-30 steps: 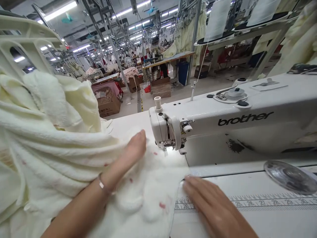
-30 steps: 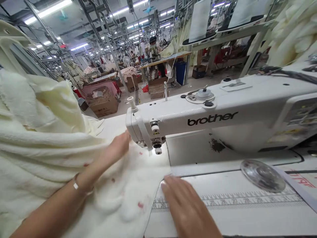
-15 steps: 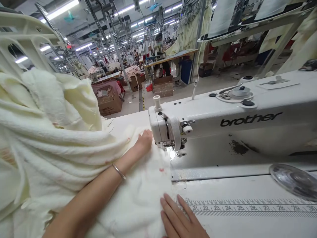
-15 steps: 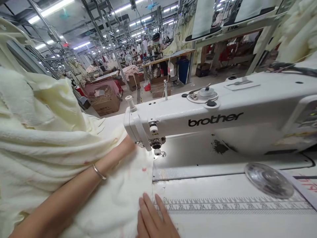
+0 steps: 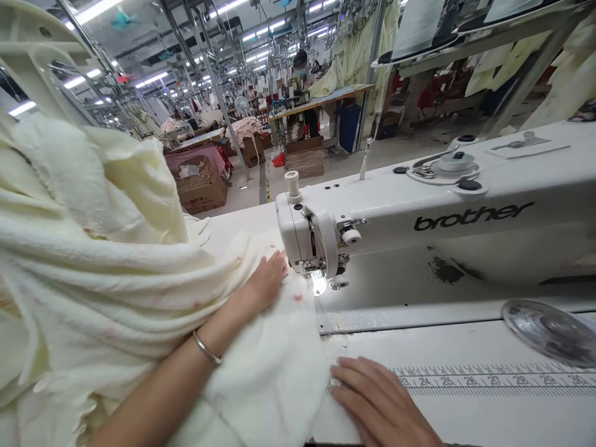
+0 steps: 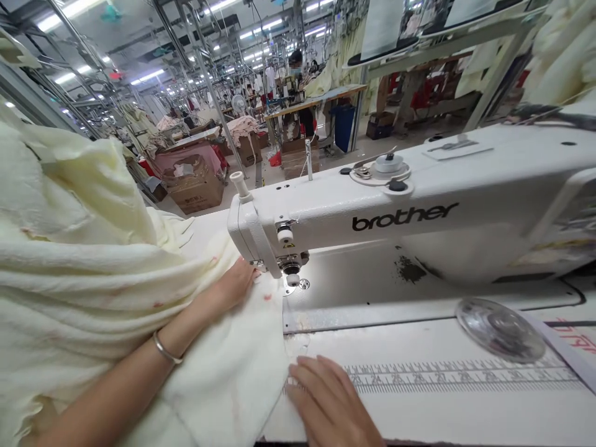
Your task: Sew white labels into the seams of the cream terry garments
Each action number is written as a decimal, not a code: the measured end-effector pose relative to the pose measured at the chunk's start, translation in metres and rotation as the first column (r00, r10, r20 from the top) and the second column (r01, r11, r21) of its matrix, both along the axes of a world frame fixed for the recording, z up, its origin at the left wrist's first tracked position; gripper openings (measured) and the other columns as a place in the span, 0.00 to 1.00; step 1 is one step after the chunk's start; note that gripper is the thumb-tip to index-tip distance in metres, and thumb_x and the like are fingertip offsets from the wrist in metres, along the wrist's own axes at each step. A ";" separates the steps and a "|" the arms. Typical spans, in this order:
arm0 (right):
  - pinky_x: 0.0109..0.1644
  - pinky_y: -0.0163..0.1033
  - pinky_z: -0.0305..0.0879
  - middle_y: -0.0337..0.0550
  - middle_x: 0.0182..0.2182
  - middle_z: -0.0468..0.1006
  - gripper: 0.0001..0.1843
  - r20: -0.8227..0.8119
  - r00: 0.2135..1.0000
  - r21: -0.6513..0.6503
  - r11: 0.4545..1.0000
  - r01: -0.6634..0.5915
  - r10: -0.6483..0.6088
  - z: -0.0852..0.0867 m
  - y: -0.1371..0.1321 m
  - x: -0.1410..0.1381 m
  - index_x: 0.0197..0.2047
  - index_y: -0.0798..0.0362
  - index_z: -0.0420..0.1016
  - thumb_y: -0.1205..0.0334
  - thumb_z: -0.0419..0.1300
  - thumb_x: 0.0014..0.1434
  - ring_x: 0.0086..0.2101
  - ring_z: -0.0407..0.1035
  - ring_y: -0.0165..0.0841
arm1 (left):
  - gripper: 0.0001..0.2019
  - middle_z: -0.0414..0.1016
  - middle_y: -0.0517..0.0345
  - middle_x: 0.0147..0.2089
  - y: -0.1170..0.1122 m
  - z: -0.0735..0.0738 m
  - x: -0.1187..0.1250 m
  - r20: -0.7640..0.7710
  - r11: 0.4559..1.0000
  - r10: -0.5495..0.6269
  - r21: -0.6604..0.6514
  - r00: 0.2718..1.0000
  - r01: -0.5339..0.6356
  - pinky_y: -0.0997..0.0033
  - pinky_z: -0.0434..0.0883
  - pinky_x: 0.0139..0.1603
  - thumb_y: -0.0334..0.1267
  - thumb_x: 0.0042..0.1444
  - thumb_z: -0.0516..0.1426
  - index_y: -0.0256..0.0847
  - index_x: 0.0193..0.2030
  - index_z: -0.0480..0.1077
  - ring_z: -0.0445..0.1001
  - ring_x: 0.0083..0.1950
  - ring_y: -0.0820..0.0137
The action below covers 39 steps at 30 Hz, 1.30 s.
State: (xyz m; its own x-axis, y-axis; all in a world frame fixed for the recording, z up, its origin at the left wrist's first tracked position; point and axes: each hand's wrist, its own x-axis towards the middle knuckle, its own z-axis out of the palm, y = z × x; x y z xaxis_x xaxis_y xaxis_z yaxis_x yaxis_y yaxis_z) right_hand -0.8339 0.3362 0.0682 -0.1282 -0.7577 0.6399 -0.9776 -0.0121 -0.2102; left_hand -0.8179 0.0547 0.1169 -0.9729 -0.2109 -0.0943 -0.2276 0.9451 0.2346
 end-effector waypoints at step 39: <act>0.31 0.37 0.63 0.48 0.35 0.65 0.18 0.077 0.957 0.069 0.959 0.274 -0.279 0.004 -0.072 0.038 0.49 0.57 0.68 0.77 0.45 0.58 0.33 0.62 0.36 | 0.05 0.70 0.56 0.39 -0.010 0.014 -0.033 -0.269 0.919 0.380 0.221 0.885 -0.327 0.61 0.68 0.45 0.35 0.61 0.54 0.35 0.38 0.68 0.69 0.42 0.67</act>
State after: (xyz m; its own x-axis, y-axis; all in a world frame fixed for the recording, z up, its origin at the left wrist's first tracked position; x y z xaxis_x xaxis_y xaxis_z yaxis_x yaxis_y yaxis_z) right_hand -0.7961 0.2638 0.0725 -0.3900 -0.7198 0.5743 -0.9195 0.2709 -0.2849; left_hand -0.8513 0.0442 0.1309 -0.8235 -0.5529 0.1271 -0.4324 0.7567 0.4903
